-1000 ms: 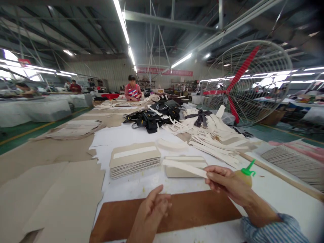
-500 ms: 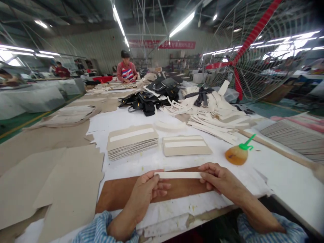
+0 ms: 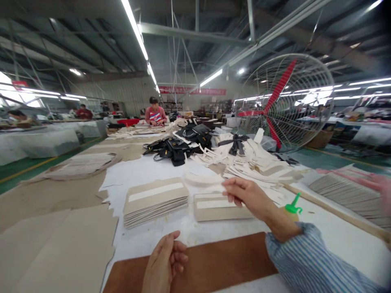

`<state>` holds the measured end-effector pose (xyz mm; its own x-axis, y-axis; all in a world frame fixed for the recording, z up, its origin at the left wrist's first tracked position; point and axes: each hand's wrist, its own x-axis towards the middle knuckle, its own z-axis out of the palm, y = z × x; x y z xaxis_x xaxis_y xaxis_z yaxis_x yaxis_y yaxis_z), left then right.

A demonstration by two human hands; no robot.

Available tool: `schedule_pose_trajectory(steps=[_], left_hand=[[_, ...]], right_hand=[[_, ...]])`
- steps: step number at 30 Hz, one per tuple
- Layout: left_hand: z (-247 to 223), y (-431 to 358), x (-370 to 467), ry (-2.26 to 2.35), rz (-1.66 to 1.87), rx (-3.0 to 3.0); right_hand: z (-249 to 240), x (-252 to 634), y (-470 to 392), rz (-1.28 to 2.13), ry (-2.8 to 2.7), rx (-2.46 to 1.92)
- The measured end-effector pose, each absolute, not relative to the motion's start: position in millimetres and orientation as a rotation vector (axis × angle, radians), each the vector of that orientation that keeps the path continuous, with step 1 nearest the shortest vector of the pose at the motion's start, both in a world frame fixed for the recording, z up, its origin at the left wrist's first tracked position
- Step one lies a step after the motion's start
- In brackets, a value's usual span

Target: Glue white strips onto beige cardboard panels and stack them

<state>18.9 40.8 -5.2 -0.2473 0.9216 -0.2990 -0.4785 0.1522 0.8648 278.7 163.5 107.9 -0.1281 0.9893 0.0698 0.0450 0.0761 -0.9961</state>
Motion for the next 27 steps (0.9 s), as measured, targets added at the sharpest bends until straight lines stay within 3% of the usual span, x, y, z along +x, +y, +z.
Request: schedule_pose_trajectory(steps=[6, 11, 16, 27], left_hand=[[-14, 43, 14, 1.182, 1.373, 0.663], [-20, 47, 17, 1.203, 1.318, 0.743], [-18, 46, 21, 1.186, 1.313, 0.768], [-4, 43, 31, 1.166, 1.34, 0.73]], right_hand=[[97, 256, 205, 1.189, -1.267, -1.149], [68, 242, 166, 1.391, -1.625, -1.135], [74, 237, 145, 1.515, -2.013, -1.078], [97, 203, 163, 1.086, -2.439, -1.042]])
